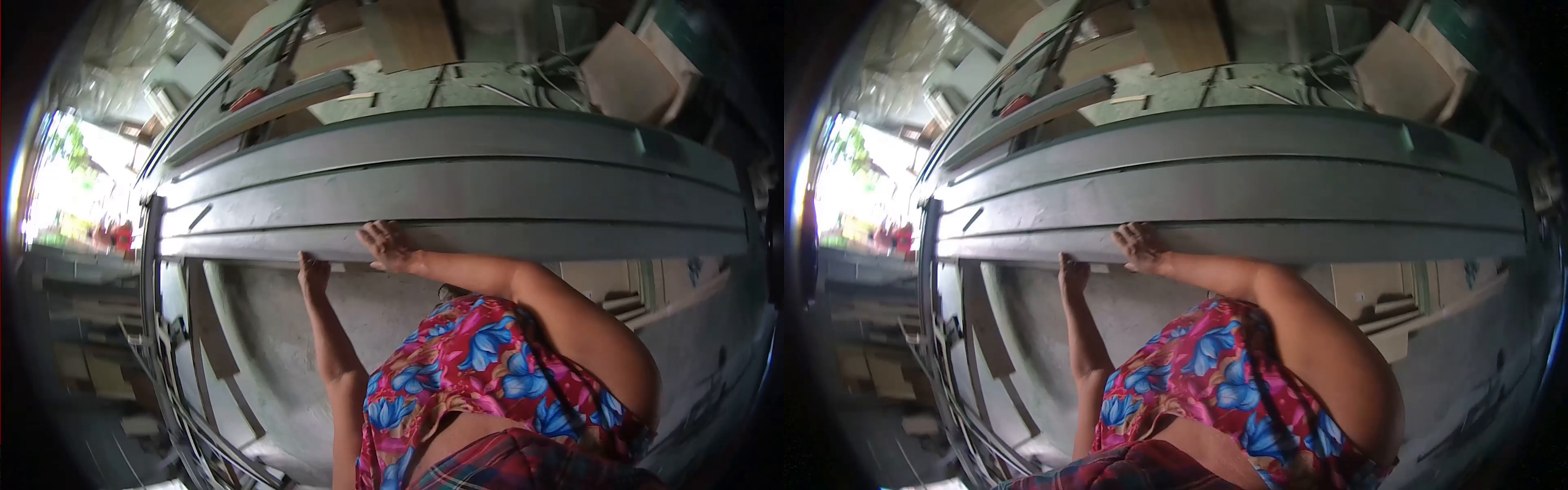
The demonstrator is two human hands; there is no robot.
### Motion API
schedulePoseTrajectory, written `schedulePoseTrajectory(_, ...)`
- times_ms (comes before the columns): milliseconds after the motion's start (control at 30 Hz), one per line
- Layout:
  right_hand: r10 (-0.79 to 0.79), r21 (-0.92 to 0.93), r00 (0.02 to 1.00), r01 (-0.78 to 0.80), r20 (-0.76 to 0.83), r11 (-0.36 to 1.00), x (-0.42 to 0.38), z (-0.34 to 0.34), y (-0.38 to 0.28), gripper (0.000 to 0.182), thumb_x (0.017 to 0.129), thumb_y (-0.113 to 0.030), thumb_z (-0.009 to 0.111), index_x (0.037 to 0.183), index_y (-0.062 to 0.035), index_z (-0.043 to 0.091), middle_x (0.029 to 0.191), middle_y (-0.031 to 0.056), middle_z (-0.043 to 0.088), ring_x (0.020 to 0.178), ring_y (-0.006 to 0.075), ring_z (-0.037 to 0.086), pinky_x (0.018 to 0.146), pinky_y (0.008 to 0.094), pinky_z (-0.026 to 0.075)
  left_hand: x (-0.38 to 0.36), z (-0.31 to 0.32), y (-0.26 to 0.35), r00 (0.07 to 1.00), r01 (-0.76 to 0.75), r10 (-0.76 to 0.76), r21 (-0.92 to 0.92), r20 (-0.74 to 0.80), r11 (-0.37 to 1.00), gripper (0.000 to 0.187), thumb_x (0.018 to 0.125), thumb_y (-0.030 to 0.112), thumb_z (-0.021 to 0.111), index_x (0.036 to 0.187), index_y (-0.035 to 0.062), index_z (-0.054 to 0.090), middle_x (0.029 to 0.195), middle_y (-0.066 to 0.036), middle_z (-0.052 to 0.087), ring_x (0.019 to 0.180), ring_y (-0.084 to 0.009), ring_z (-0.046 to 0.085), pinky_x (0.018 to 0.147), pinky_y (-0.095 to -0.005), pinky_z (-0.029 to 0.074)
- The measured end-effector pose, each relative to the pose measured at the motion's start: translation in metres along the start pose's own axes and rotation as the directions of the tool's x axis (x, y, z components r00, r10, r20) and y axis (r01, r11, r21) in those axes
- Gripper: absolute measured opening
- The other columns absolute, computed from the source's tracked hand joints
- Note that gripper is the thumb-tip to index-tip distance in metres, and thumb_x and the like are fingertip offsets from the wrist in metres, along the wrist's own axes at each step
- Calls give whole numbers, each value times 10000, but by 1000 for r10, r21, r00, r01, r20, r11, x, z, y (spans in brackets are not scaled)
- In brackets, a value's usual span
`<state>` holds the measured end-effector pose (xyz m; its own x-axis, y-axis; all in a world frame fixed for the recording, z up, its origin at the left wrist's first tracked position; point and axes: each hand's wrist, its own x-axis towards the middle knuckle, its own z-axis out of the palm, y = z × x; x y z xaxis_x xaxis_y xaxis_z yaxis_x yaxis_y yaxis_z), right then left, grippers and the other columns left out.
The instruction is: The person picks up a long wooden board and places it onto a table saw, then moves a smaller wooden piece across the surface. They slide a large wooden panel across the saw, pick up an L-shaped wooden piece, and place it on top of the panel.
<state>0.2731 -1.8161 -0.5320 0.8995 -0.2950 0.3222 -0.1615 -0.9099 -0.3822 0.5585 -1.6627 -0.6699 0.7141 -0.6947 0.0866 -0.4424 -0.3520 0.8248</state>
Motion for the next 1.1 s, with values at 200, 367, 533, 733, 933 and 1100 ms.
schedulePoseTrajectory(200, -27, 18, 997, 28, -74, 999, -5, 6, 0, 666, 606, -268, 738, 1175, -63, 460, 1131, 143, 423, 1064, 309, 405, 871, 420, 371, -22, -5, 84, 777, 440, -621, -794, 102, 419, 498, 823, 493, 505, 806, 2, 586, 682, -128, 619, 640, -284, 595, 644, -360, 506)
schedulePoseTrajectory(367, -35, 14, 997, 36, -65, 999, -4, 0, -1, 640, 575, -203, 775, 1141, -125, 486, 1161, 144, 417, 1051, 310, 430, 838, 421, 396, -19, 7, 89, 757, 476, -654, -689, 3, 547, 504, 812, 539, 497, 699, 49, 531, 497, -63, 499, 376, -168, 451, 347, -284, 358)
schedulePoseTrajectory(533, -57, -12, 996, 56, -65, 998, -6, -5, -7, 638, 569, -205, 783, 1123, -141, 472, 1160, 145, 411, 1041, 323, 428, 838, 439, 392, -18, 12, 94, 692, 455, -720, -742, -52, 492, 476, 806, 543, 506, 705, 77, 497, 532, -31, 467, 427, -149, 461, 376, -277, 361)
schedulePoseTrajectory(733, -66, -24, 998, 66, -5, 998, -4, -21, -8, 628, 594, -211, 761, 1134, -136, 450, 1177, 154, 409, 1049, 335, 418, 855, 458, 366, -21, 11, 109, 650, 515, -758, -704, -52, 490, 530, 808, 558, 485, 860, 34, 546, 696, -76, 548, 592, -196, 553, 516, -315, 438)
schedulePoseTrajectory(933, -78, -26, 997, 78, 12, 997, -2, -40, -11, 641, 579, -222, 777, 1122, -124, 452, 1158, 164, 409, 1026, 327, 424, 857, 431, 377, -21, 8, 114, 641, 550, -767, -671, -42, 497, 514, 825, 517, 493, 824, 6, 549, 646, -93, 539, 505, -201, 518, 446, -317, 416)
schedulePoseTrajectory(1100, -63, -31, 997, 64, 38, 997, 2, -57, -17, 642, 583, -234, 771, 1131, -129, 452, 1166, 155, 409, 1040, 321, 419, 860, 429, 372, -26, 6, 133, 645, 504, -758, -693, -93, 515, 518, 827, 521, 486, 782, 9, 552, 648, -93, 542, 488, -193, 505, 443, -315, 415)
